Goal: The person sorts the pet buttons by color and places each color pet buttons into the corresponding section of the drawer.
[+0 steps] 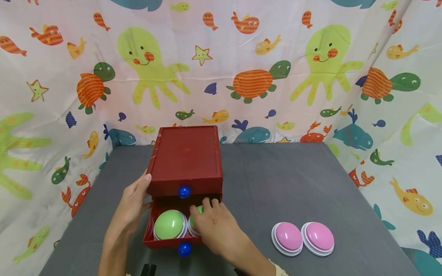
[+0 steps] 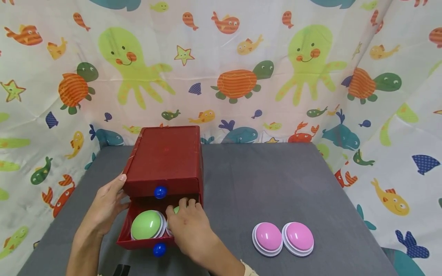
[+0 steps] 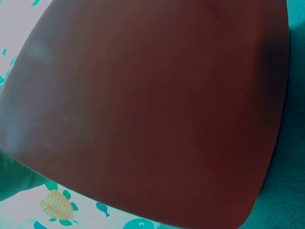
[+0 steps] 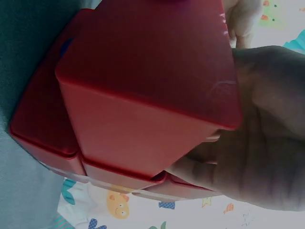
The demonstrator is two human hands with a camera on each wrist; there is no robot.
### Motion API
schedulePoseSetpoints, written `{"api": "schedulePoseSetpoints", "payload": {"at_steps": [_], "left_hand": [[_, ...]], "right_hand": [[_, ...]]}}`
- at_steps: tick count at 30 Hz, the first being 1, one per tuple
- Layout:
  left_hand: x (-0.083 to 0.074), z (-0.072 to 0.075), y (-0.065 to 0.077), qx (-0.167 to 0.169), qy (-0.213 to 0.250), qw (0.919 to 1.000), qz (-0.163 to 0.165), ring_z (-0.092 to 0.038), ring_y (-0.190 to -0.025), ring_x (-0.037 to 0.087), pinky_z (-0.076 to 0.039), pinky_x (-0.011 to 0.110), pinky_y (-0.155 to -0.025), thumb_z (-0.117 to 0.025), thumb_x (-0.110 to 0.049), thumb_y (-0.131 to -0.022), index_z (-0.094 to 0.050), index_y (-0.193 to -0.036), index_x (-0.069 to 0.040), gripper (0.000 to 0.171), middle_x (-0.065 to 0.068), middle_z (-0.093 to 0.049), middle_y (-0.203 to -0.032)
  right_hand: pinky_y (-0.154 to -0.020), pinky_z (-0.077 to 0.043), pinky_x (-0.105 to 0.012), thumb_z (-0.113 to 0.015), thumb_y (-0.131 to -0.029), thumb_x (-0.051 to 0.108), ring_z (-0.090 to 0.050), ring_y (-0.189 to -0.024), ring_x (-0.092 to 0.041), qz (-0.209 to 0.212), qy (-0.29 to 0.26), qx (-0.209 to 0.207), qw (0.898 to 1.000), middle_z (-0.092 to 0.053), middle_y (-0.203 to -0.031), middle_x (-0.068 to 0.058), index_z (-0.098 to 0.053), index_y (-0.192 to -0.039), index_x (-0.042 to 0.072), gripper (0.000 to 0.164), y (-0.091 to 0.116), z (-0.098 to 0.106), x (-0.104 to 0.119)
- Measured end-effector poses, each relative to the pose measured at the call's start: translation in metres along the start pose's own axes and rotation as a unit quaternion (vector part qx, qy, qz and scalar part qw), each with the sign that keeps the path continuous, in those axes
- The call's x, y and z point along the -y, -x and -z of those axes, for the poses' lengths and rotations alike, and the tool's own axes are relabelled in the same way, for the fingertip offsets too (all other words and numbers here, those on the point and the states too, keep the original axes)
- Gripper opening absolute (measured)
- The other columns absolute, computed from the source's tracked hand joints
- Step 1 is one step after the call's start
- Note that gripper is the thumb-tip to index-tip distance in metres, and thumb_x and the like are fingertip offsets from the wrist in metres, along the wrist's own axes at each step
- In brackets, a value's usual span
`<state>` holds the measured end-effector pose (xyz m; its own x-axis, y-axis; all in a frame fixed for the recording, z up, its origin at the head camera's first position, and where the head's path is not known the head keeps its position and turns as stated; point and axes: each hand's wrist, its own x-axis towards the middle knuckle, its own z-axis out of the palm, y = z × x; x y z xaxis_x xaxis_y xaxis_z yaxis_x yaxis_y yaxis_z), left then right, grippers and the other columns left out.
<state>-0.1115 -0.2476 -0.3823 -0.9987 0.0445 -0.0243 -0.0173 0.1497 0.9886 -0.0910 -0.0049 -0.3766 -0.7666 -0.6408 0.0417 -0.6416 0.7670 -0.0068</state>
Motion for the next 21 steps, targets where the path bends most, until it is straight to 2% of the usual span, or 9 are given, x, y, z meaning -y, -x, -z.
{"api": "schedulePoseSetpoints", "payload": {"at_steps": [5, 8, 10, 12, 14, 16, 17, 21], "left_hand": [[0.001, 0.001, 0.001, 0.000, 0.001, 1.0000, -0.003, -0.035, -0.149, 0.051, -0.034, 0.073, -0.112, -0.038, -0.047, -0.112, -0.012, -0.170, -0.025, 0.067, 0.015, -0.021, -0.175], [0.002, 0.001, 0.002, -0.003, -0.003, 1.0000, 0.000, -0.036, -0.149, 0.051, -0.035, 0.072, -0.113, -0.039, -0.047, -0.112, -0.012, -0.170, -0.026, 0.067, 0.015, -0.021, -0.175], [0.002, 0.000, 0.002, -0.004, -0.003, 1.0000, 0.000, -0.036, -0.149, 0.051, -0.035, 0.073, -0.112, -0.038, -0.047, -0.112, -0.013, -0.170, -0.024, 0.067, 0.016, -0.022, -0.174], [0.002, 0.000, 0.002, -0.005, -0.004, 1.0000, 0.000, -0.035, -0.149, 0.051, -0.034, 0.072, -0.113, -0.038, -0.047, -0.112, -0.013, -0.170, -0.024, 0.067, 0.017, -0.022, -0.174], [0.002, 0.000, 0.002, -0.003, -0.003, 1.0000, -0.002, -0.035, -0.150, 0.052, -0.034, 0.072, -0.113, -0.038, -0.047, -0.112, -0.013, -0.170, -0.024, 0.067, 0.017, -0.022, -0.174], [0.002, 0.000, 0.002, -0.002, -0.002, 1.0000, -0.005, -0.034, -0.150, 0.052, -0.033, 0.071, -0.113, -0.038, -0.047, -0.112, -0.013, -0.170, -0.023, 0.067, 0.017, -0.022, -0.174], [0.002, 0.000, 0.001, -0.002, -0.002, 1.0000, -0.006, -0.034, -0.151, 0.053, -0.033, 0.071, -0.113, -0.038, -0.046, -0.112, -0.014, -0.170, -0.023, 0.067, 0.017, -0.022, -0.174], [0.002, 0.000, 0.001, -0.004, -0.002, 0.9999, -0.010, -0.032, -0.152, 0.053, -0.033, 0.071, -0.112, -0.038, -0.046, -0.112, -0.014, -0.169, -0.023, 0.066, 0.016, -0.022, -0.174]], "right_hand": [[-0.080, -0.054, -0.028, -0.059, -0.101, 0.054, -0.058, -0.097, -0.019, -0.007, -0.027, -0.036, 0.999, -0.066, -0.114, -0.004, -0.065, -0.134, 0.024, 0.044, 0.007, 0.001, 0.003], [-0.082, -0.056, -0.027, -0.065, -0.100, 0.050, -0.058, -0.097, -0.017, -0.005, -0.036, -0.091, 0.995, -0.066, -0.115, -0.004, -0.067, -0.132, 0.021, 0.042, 0.014, -0.001, 0.008], [-0.081, -0.057, -0.024, -0.074, -0.096, 0.043, -0.058, -0.095, -0.015, 0.011, -0.041, -0.152, 0.987, -0.066, -0.111, -0.003, -0.071, -0.126, 0.018, 0.039, 0.019, -0.005, 0.012], [-0.080, -0.057, -0.022, -0.081, -0.091, 0.037, -0.058, -0.091, -0.012, 0.040, -0.043, -0.216, 0.975, -0.066, -0.104, -0.001, -0.074, -0.118, 0.016, 0.034, 0.025, -0.010, 0.016], [-0.080, -0.057, -0.017, -0.085, -0.088, 0.034, -0.059, -0.086, -0.009, 0.081, -0.052, -0.260, 0.961, -0.068, -0.099, 0.002, -0.076, -0.110, 0.016, 0.029, 0.029, -0.016, 0.019], [-0.079, -0.054, -0.011, -0.083, -0.090, 0.033, -0.059, -0.081, -0.005, 0.130, -0.068, -0.266, 0.953, -0.068, -0.094, 0.005, -0.076, -0.105, 0.018, 0.022, 0.033, -0.021, 0.021], [-0.078, -0.050, -0.008, -0.080, -0.093, 0.033, -0.057, -0.078, -0.003, 0.154, -0.072, -0.253, 0.952, -0.068, -0.092, 0.007, -0.076, -0.104, 0.020, 0.018, 0.035, -0.024, 0.022], [-0.083, -0.045, -0.002, -0.067, -0.100, 0.040, -0.057, -0.081, 0.003, 0.217, -0.060, -0.167, 0.960, -0.068, -0.096, 0.013, -0.074, -0.111, 0.026, 0.019, 0.039, -0.032, 0.020]]}}
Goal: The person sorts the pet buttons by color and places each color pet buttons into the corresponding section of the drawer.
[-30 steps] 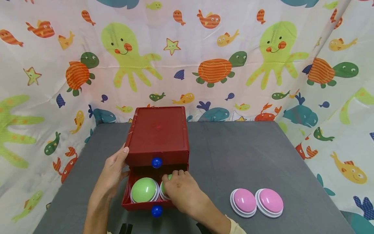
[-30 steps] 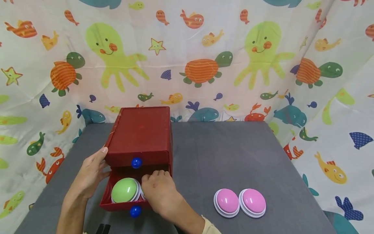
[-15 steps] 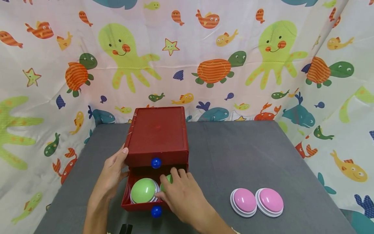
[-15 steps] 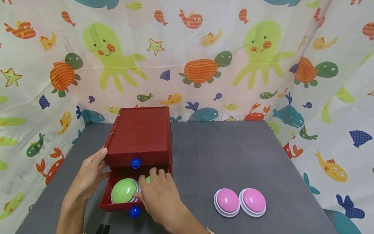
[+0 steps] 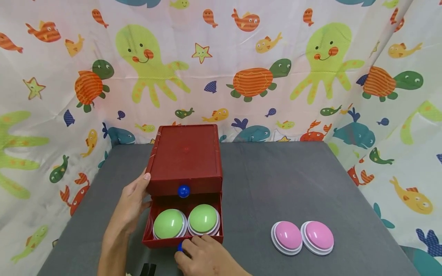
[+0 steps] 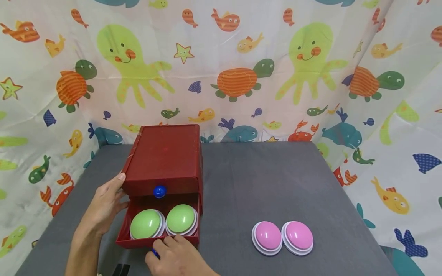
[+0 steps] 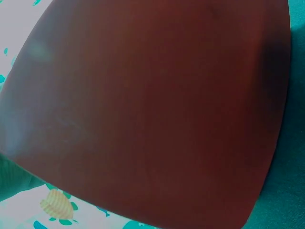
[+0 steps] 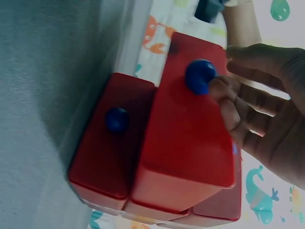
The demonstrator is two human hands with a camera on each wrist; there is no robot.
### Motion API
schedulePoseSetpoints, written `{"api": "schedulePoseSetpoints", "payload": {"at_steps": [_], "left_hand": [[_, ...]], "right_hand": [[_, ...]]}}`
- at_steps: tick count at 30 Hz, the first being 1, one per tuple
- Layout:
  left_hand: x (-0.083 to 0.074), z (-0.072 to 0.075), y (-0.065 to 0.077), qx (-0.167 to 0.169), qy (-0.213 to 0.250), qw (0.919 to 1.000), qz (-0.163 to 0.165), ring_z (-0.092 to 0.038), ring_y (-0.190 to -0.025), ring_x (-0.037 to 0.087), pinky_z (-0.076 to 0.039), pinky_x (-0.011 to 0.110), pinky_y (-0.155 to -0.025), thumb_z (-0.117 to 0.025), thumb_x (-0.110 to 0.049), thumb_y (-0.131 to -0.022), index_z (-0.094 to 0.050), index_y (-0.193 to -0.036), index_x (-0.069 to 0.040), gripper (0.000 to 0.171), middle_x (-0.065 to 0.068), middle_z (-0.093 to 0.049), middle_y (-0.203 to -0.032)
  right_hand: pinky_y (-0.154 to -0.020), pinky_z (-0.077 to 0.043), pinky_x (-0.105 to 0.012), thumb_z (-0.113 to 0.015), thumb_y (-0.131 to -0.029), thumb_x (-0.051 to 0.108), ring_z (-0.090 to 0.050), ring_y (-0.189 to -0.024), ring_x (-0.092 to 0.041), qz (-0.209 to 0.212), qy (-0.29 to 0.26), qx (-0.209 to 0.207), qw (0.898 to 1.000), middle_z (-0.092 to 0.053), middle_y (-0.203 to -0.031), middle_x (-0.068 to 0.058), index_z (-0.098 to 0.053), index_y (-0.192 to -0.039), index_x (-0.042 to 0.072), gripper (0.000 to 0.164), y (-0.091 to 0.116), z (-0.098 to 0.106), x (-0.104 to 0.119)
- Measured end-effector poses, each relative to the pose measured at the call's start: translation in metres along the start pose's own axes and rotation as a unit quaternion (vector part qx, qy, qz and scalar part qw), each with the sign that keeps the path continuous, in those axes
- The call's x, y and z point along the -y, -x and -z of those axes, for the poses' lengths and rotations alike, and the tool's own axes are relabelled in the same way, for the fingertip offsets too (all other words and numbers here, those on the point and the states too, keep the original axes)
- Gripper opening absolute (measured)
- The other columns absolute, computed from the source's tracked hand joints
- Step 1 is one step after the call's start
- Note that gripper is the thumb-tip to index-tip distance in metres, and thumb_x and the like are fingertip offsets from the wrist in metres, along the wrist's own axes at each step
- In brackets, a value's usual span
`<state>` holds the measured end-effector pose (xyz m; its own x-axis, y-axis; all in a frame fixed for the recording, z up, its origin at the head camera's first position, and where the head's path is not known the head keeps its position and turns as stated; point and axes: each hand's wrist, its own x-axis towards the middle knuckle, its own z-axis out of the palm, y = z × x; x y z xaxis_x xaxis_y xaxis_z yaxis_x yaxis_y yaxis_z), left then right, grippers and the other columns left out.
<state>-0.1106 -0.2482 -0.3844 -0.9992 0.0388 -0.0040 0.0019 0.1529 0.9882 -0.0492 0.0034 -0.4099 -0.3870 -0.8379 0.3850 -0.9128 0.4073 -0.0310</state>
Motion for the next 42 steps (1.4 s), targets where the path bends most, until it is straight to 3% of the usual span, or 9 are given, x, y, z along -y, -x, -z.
{"api": "schedulePoseSetpoints", "payload": {"at_steps": [3, 6, 15, 22, 29, 38, 42], "left_hand": [[0.000, 0.000, 0.000, -0.001, -0.003, 1.0000, 0.006, -0.032, -0.153, 0.052, -0.034, 0.069, -0.113, -0.039, -0.047, -0.112, -0.013, -0.170, -0.024, 0.067, 0.014, -0.020, -0.175], [0.000, 0.001, 0.000, -0.001, -0.004, 0.9999, 0.014, -0.031, -0.154, 0.051, -0.033, 0.069, -0.114, -0.039, -0.048, -0.111, -0.012, -0.170, -0.024, 0.069, 0.012, -0.019, -0.176], [0.000, 0.000, 0.000, 0.002, 0.001, 1.0000, -0.005, -0.038, -0.148, 0.051, -0.035, 0.075, -0.112, -0.037, -0.046, -0.113, -0.015, -0.169, -0.023, 0.065, 0.016, -0.024, -0.173], [-0.002, -0.001, -0.001, 0.006, 0.000, 1.0000, -0.006, -0.038, -0.149, 0.051, -0.035, 0.077, -0.112, -0.036, -0.046, -0.113, -0.015, -0.169, -0.024, 0.064, 0.015, -0.023, -0.174], [-0.002, 0.000, -0.002, 0.004, 0.009, 0.9999, -0.002, -0.034, -0.153, 0.051, -0.033, 0.075, -0.112, -0.037, -0.046, -0.113, -0.014, -0.169, -0.022, 0.066, 0.014, -0.021, -0.175], [-0.002, 0.000, -0.003, -0.002, 0.003, 1.0000, 0.009, -0.033, -0.153, 0.052, -0.033, 0.072, -0.113, -0.038, -0.048, -0.112, -0.014, -0.169, -0.023, 0.067, 0.013, -0.020, -0.175], [-0.002, 0.001, -0.002, -0.003, 0.004, 0.9998, 0.019, -0.032, -0.154, 0.052, -0.032, 0.073, -0.114, -0.039, -0.050, -0.111, -0.013, -0.169, -0.023, 0.069, 0.011, -0.017, -0.176]], "right_hand": [[-0.090, -0.049, -0.006, -0.065, -0.100, 0.046, -0.060, -0.088, 0.003, 0.006, 0.019, 0.044, 0.999, -0.069, -0.104, 0.014, -0.074, -0.119, 0.028, 0.028, 0.002, -0.003, -0.001], [-0.092, -0.053, -0.011, -0.066, -0.098, 0.048, -0.062, -0.090, 0.002, -0.002, 0.040, 0.051, 0.998, -0.070, -0.108, 0.012, -0.074, -0.121, 0.027, 0.032, 0.002, -0.004, 0.000], [-0.084, -0.055, -0.013, -0.073, -0.096, 0.044, -0.062, -0.082, -0.003, 0.005, 0.112, -0.050, 0.992, -0.072, -0.110, 0.012, -0.080, -0.107, 0.029, 0.020, 0.001, -0.015, 0.009], [-0.075, -0.055, -0.016, -0.080, -0.090, 0.039, -0.061, -0.076, -0.005, -0.002, 0.158, -0.093, 0.983, -0.071, -0.097, 0.012, -0.081, -0.095, 0.027, 0.013, -0.003, -0.022, 0.006], [-0.073, -0.055, -0.015, -0.082, -0.090, 0.033, -0.060, -0.072, -0.005, -0.006, 0.151, -0.091, 0.984, -0.072, -0.090, 0.012, -0.081, -0.094, 0.026, 0.008, -0.011, -0.019, 0.003], [-0.077, -0.055, -0.011, -0.082, -0.090, 0.030, -0.062, -0.075, -0.003, -0.019, 0.121, -0.077, 0.989, -0.075, -0.096, 0.012, -0.083, -0.102, 0.026, 0.012, -0.011, -0.017, 0.003], [-0.080, -0.056, -0.016, -0.084, -0.089, 0.030, -0.063, -0.079, -0.006, -0.047, 0.119, -0.070, 0.989, -0.075, -0.099, 0.010, -0.083, -0.103, 0.024, 0.015, -0.013, -0.017, 0.000]]}}
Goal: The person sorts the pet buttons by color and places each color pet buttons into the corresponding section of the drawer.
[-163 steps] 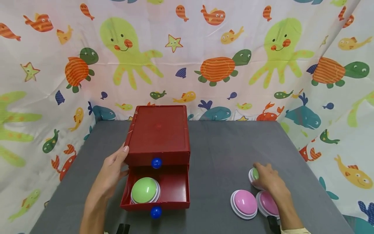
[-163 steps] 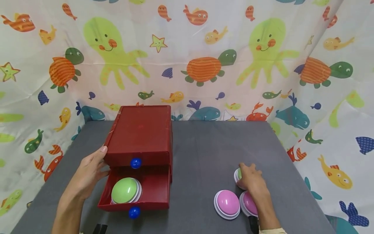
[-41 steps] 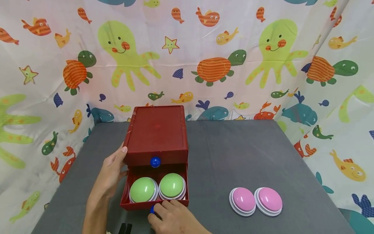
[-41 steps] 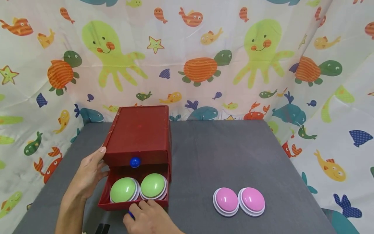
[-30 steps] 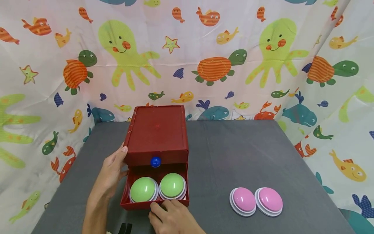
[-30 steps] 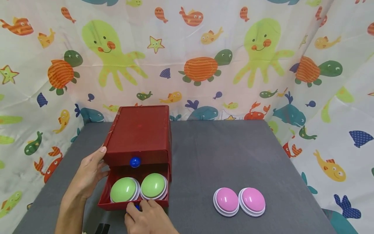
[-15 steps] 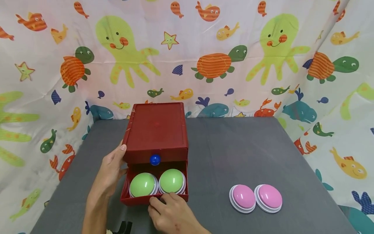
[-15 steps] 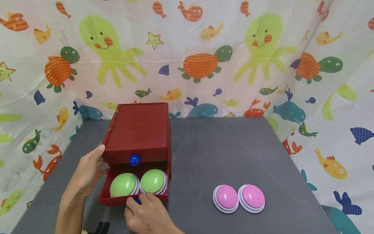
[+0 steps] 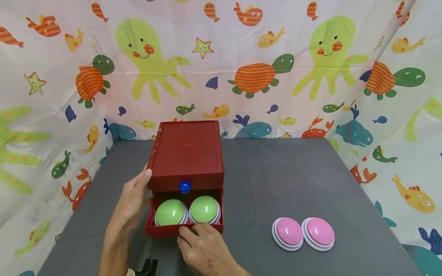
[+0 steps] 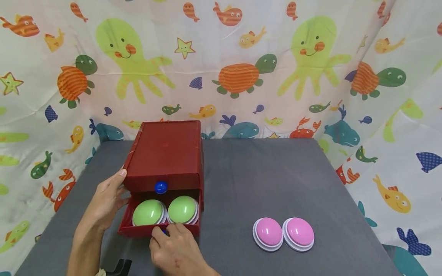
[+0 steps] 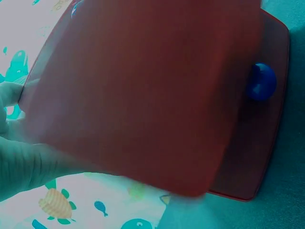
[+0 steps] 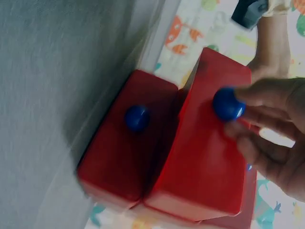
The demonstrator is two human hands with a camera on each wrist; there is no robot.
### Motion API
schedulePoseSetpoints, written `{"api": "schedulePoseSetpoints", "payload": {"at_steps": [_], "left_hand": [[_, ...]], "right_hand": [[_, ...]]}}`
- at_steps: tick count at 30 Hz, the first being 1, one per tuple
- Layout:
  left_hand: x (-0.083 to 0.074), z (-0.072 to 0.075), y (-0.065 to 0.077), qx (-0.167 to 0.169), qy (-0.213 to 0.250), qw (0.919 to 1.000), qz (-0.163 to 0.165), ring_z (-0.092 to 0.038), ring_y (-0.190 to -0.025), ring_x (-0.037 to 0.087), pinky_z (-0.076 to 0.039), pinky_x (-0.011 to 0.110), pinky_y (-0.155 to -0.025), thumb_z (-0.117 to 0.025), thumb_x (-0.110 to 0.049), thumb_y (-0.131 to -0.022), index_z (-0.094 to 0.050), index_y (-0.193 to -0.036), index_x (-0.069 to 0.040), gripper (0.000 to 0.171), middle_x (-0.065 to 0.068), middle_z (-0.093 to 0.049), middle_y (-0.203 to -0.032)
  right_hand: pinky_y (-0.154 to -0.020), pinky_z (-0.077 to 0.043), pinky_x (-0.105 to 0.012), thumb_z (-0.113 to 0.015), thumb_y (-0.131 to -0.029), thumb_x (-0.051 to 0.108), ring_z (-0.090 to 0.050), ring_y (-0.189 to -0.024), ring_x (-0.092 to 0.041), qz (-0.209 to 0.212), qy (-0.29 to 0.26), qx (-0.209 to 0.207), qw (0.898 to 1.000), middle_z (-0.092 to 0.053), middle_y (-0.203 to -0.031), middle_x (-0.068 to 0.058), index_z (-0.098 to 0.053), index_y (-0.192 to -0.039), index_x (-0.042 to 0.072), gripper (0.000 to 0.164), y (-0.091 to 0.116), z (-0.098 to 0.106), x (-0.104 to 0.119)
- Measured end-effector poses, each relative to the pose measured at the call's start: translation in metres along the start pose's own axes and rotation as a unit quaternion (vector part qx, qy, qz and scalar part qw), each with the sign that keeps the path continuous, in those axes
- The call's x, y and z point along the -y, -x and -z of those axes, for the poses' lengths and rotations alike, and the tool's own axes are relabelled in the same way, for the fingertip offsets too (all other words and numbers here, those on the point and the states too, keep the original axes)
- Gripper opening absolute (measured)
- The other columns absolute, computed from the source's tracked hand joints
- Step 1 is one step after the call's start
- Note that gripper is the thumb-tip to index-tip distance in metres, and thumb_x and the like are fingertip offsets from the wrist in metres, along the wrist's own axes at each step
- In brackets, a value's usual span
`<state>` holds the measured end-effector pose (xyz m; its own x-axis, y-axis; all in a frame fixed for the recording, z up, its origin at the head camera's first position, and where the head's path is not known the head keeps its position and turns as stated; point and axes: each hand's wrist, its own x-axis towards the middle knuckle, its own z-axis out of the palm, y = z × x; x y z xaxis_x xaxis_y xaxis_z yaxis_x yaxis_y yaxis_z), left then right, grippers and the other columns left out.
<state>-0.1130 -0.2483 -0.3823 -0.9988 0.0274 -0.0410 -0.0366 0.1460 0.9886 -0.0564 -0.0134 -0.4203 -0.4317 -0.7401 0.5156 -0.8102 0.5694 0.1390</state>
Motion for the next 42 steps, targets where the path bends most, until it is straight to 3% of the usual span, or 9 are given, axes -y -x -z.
{"api": "schedulePoseSetpoints", "payload": {"at_steps": [4, 9, 13, 20, 24, 27, 32, 36, 42], "left_hand": [[-0.001, -0.001, -0.001, -0.006, 0.000, 0.9999, 0.014, -0.032, -0.154, 0.051, -0.034, 0.072, -0.113, -0.039, -0.051, -0.111, -0.015, -0.169, -0.019, 0.071, 0.009, -0.016, -0.177], [-0.001, -0.001, -0.001, -0.011, 0.008, 0.9999, 0.004, -0.036, -0.153, 0.048, -0.037, 0.072, -0.112, -0.039, -0.050, -0.111, -0.018, -0.168, -0.017, 0.069, 0.006, -0.018, -0.176], [-0.001, -0.001, -0.001, -0.010, 0.013, 0.9999, 0.003, -0.039, -0.152, 0.045, -0.038, 0.072, -0.114, -0.039, -0.050, -0.111, -0.020, -0.168, -0.015, 0.069, 0.002, -0.017, -0.177], [0.000, -0.001, -0.001, -0.016, 0.012, 0.9998, 0.003, -0.041, -0.151, 0.046, -0.038, 0.074, -0.113, -0.039, -0.050, -0.111, -0.023, -0.167, -0.014, 0.069, 0.000, -0.018, -0.176], [0.000, 0.000, -0.001, -0.018, 0.009, 0.9998, 0.002, -0.041, -0.151, 0.048, -0.038, 0.074, -0.112, -0.039, -0.051, -0.111, -0.023, -0.168, -0.017, 0.069, 0.003, -0.019, -0.176], [0.000, 0.000, -0.002, -0.016, 0.011, 0.9998, 0.005, -0.041, -0.151, 0.048, -0.038, 0.073, -0.112, -0.039, -0.051, -0.111, -0.022, -0.168, -0.017, 0.069, 0.003, -0.019, -0.176], [-0.001, 0.001, -0.003, -0.015, 0.012, 0.9998, 0.004, -0.042, -0.150, 0.047, -0.038, 0.073, -0.113, -0.039, -0.051, -0.111, -0.022, -0.168, -0.017, 0.068, 0.005, -0.020, -0.176], [0.000, 0.002, -0.002, -0.013, 0.008, 0.9999, 0.001, -0.043, -0.147, 0.046, -0.038, 0.074, -0.113, -0.038, -0.050, -0.112, -0.021, -0.168, -0.017, 0.068, 0.006, -0.020, -0.176], [0.000, 0.001, -0.001, -0.011, 0.004, 0.9999, -0.005, -0.043, -0.147, 0.048, -0.040, 0.074, -0.112, -0.037, -0.048, -0.112, -0.021, -0.168, -0.016, 0.067, 0.008, -0.020, -0.176]], "right_hand": [[-0.080, -0.055, -0.022, -0.088, -0.085, 0.027, -0.063, -0.083, -0.009, -0.045, 0.004, 0.009, 0.999, -0.073, -0.098, 0.008, -0.081, -0.102, 0.020, 0.019, -0.007, -0.005, -0.008], [-0.080, -0.056, -0.025, -0.086, -0.086, 0.015, -0.067, -0.085, -0.011, -0.069, 0.029, -0.029, 0.997, -0.073, -0.100, 0.007, -0.081, -0.099, 0.018, 0.014, -0.018, -0.021, -0.017], [-0.087, -0.059, -0.026, -0.087, -0.085, 0.013, -0.070, -0.094, -0.012, -0.091, 0.037, -0.043, 0.994, -0.075, -0.108, 0.004, -0.082, -0.105, 0.015, 0.021, -0.023, -0.033, -0.022], [-0.095, -0.059, -0.027, -0.084, -0.088, 0.015, -0.070, -0.105, -0.015, -0.085, 0.051, -0.034, 0.994, -0.075, -0.116, 0.000, -0.079, -0.116, 0.012, 0.029, -0.022, -0.040, -0.026], [-0.094, -0.059, -0.027, -0.082, -0.089, 0.015, -0.070, -0.109, -0.015, -0.076, 0.027, -0.041, 0.996, -0.074, -0.122, 0.000, -0.078, -0.117, 0.013, 0.029, -0.019, -0.039, -0.031], [-0.084, -0.060, -0.025, -0.085, -0.086, 0.013, -0.071, -0.100, -0.014, -0.074, -0.019, -0.062, 0.995, -0.073, -0.122, -0.001, -0.078, -0.114, 0.015, 0.029, -0.014, -0.038, -0.037], [-0.062, -0.050, -0.021, -0.084, -0.082, 0.007, -0.062, -0.071, -0.009, -0.066, -0.052, -0.095, 0.992, -0.069, -0.096, 0.002, -0.078, -0.096, 0.015, 0.018, -0.006, -0.040, -0.049], [-0.060, -0.047, -0.019, -0.080, -0.087, 0.009, -0.061, -0.067, -0.007, -0.055, -0.036, -0.044, 0.997, -0.071, -0.089, 0.007, -0.079, -0.091, 0.017, 0.009, -0.003, -0.048, -0.050], [-0.062, -0.052, -0.018, -0.073, -0.093, 0.009, -0.068, -0.072, -0.007, -0.045, -0.046, 0.053, 0.997, -0.074, -0.100, 0.008, -0.079, -0.103, 0.016, 0.013, -0.003, -0.065, -0.047]]}}
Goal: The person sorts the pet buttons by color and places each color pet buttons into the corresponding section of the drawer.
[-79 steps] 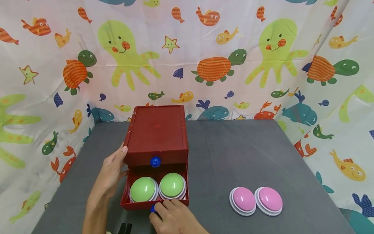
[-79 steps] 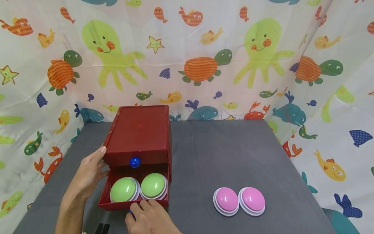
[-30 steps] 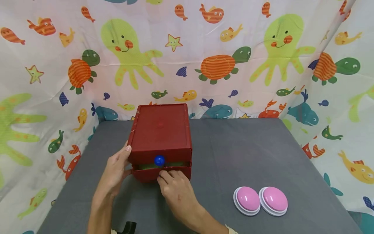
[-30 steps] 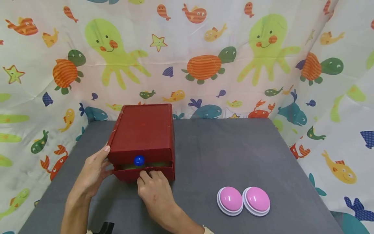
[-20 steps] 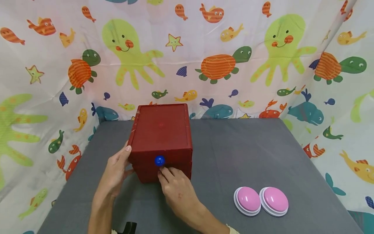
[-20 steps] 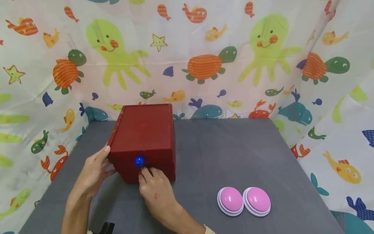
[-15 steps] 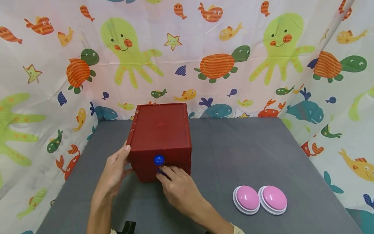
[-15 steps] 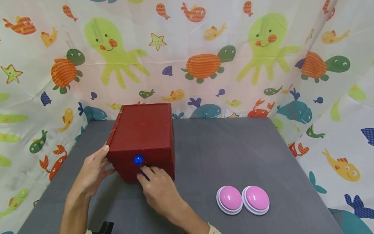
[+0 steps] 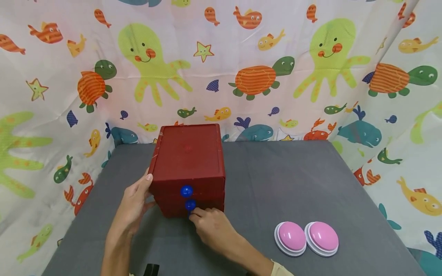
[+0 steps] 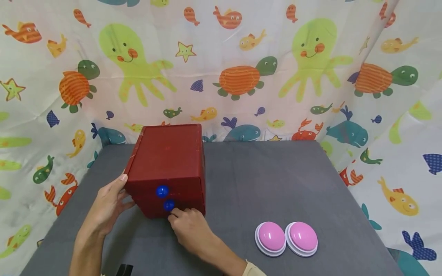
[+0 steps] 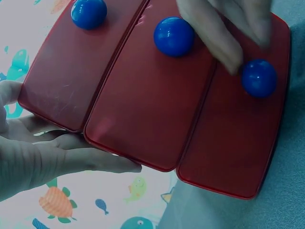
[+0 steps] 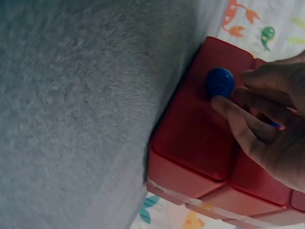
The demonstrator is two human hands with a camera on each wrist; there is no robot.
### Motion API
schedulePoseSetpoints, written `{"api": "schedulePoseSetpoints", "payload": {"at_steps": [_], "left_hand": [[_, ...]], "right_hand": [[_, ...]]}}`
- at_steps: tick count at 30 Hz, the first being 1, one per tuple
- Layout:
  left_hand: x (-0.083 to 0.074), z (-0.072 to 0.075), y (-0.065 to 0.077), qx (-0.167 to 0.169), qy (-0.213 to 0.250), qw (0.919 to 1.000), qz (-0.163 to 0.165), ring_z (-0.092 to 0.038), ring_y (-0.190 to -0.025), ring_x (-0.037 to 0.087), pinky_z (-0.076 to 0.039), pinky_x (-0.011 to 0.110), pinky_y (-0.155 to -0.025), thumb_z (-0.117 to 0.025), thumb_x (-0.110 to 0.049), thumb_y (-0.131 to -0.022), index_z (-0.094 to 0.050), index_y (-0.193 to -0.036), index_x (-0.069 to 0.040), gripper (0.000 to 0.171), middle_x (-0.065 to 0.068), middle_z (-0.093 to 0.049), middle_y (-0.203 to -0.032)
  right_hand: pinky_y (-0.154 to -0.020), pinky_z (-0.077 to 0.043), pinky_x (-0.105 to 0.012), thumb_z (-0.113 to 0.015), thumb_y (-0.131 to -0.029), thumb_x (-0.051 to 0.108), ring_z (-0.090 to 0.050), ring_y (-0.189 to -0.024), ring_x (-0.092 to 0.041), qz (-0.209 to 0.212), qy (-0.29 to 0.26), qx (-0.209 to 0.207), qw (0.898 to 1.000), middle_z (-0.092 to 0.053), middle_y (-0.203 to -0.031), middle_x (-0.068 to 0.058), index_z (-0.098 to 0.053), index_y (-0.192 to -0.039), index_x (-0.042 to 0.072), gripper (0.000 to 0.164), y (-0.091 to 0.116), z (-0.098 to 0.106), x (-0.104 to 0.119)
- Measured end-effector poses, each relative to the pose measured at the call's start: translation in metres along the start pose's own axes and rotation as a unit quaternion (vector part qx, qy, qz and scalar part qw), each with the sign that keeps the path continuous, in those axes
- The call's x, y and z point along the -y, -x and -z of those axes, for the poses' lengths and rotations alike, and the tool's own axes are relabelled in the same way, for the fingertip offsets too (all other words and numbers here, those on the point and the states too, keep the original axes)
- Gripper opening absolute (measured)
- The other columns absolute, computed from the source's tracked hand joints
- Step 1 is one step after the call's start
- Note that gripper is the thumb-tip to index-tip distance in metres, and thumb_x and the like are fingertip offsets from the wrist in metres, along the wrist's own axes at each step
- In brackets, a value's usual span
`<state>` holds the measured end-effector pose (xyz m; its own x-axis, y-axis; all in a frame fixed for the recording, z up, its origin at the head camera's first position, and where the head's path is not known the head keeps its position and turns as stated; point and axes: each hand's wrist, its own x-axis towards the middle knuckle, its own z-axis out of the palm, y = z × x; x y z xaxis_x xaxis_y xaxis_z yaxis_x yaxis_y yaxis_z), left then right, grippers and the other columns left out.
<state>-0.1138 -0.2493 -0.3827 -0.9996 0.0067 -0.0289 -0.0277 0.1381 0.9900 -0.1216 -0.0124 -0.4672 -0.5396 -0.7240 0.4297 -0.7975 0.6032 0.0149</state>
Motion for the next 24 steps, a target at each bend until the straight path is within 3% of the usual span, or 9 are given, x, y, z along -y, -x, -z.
{"api": "schedulePoseSetpoints", "payload": {"at_steps": [5, 9, 13, 20, 24], "left_hand": [[0.000, -0.001, 0.001, 0.002, 0.004, 1.0000, 0.001, -0.044, -0.148, 0.046, -0.041, 0.072, -0.112, -0.038, -0.049, -0.112, -0.022, -0.168, -0.016, 0.067, 0.007, -0.021, -0.175], [-0.002, 0.000, 0.001, 0.002, 0.009, 0.9999, -0.007, -0.042, -0.149, 0.046, -0.039, 0.073, -0.112, -0.038, -0.048, -0.112, -0.021, -0.168, -0.016, 0.067, 0.005, -0.019, -0.176], [-0.003, 0.000, -0.002, 0.004, 0.010, 0.9999, -0.004, -0.039, -0.151, 0.047, -0.037, 0.074, -0.112, -0.039, -0.050, -0.112, -0.021, -0.168, -0.015, 0.068, 0.003, -0.017, -0.177], [-0.001, 0.002, -0.001, 0.006, 0.017, 0.9998, 0.013, -0.036, -0.154, 0.045, -0.035, 0.074, -0.115, -0.038, -0.051, -0.111, -0.019, -0.168, -0.015, 0.070, 0.000, -0.013, -0.177], [0.000, 0.003, -0.001, 0.009, 0.021, 0.9995, 0.023, -0.034, -0.155, 0.045, -0.033, 0.075, -0.116, -0.039, -0.052, -0.111, -0.016, -0.169, -0.016, 0.072, 0.001, -0.011, -0.178]], "right_hand": [[-0.076, -0.059, -0.023, -0.075, -0.094, 0.007, -0.072, -0.090, -0.011, -0.020, -0.060, 0.034, 0.997, -0.073, -0.112, 0.004, -0.076, -0.114, 0.011, 0.021, 0.002, -0.010, 0.000], [-0.086, -0.060, -0.026, -0.078, -0.091, 0.005, -0.073, -0.100, -0.014, -0.031, -0.104, 0.025, 0.994, -0.071, -0.119, 0.001, -0.075, -0.119, 0.007, 0.028, 0.002, -0.015, 0.000], [-0.084, -0.060, -0.027, -0.075, -0.092, 0.002, -0.071, -0.097, -0.015, -0.027, -0.092, 0.008, 0.995, -0.071, -0.121, 0.002, -0.075, -0.119, 0.008, 0.028, 0.003, -0.017, 0.001], [-0.093, -0.058, -0.023, -0.069, -0.098, 0.005, -0.071, -0.104, -0.012, -0.001, -0.085, 0.050, 0.995, -0.070, -0.124, -0.001, -0.075, -0.121, 0.006, 0.024, 0.012, -0.007, 0.012], [-0.089, -0.058, -0.020, -0.071, -0.098, 0.009, -0.069, -0.097, -0.009, 0.014, -0.065, 0.050, 0.997, -0.070, -0.121, 0.001, -0.077, -0.118, 0.008, 0.021, 0.022, 0.000, 0.023]]}}
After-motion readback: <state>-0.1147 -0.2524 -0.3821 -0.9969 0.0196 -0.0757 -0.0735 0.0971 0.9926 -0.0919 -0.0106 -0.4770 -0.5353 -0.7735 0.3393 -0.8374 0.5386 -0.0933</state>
